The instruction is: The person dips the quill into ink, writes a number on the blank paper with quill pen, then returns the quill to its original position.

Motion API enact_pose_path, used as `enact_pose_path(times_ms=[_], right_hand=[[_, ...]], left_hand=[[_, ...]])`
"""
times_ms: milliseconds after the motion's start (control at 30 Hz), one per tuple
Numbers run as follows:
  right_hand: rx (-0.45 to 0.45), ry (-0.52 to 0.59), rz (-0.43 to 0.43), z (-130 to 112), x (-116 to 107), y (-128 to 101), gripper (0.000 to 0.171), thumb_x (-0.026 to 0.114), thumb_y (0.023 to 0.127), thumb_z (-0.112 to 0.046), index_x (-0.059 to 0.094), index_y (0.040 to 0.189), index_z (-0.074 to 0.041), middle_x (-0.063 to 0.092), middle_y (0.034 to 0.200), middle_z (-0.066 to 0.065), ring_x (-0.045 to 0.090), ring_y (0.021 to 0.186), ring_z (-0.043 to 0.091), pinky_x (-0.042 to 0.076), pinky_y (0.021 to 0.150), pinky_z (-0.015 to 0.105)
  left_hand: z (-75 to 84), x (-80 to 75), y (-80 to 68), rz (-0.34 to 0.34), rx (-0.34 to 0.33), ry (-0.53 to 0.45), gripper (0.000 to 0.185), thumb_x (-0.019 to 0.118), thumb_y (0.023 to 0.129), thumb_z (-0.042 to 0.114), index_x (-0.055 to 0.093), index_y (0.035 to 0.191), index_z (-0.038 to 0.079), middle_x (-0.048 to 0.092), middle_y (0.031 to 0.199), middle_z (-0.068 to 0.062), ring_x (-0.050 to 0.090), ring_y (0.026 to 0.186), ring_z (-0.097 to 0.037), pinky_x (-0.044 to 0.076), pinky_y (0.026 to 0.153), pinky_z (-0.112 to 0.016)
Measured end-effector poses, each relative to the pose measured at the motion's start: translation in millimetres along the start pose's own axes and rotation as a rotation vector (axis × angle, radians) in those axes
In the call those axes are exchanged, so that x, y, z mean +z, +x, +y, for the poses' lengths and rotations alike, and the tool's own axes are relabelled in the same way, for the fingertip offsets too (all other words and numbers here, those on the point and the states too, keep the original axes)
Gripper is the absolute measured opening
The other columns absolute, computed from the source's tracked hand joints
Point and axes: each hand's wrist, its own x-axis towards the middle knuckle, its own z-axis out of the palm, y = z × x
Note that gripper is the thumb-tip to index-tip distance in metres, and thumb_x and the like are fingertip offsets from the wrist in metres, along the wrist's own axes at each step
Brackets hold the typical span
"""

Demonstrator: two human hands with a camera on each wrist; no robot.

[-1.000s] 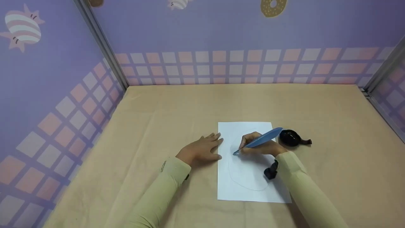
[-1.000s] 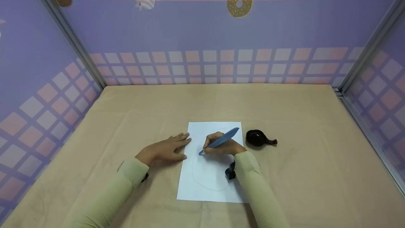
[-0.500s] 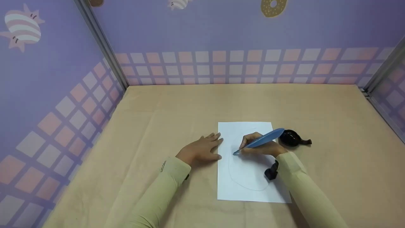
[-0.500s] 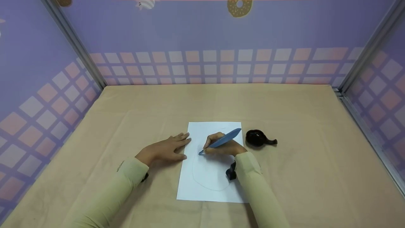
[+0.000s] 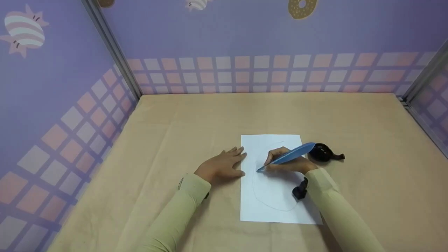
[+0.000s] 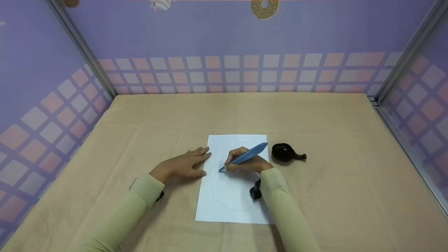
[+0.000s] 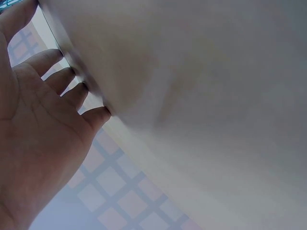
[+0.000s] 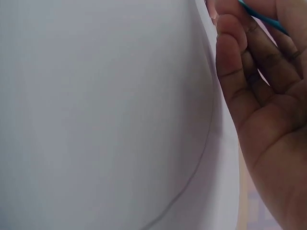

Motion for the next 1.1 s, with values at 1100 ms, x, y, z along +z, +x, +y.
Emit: enact_pose_path(times_ms=[1100], right_hand=[[-0.056,-0.002,-0.073,-0.4,7.8,7.1,0.011,0.068,0.084,0.004,0.065,0.091,0.012,0.071,0.088,0.003,0.060,0.079,0.005,0.046,0.074,0.018]], left_hand=[[-0.7,1.9,0.7,0.014,0.009,0.011,0.073,0.047,0.095,0.050,0.019,0.155,0.020,0.006,0.163,0.004,0.002,0.151,-0.017,0.008,0.123,-0.045]])
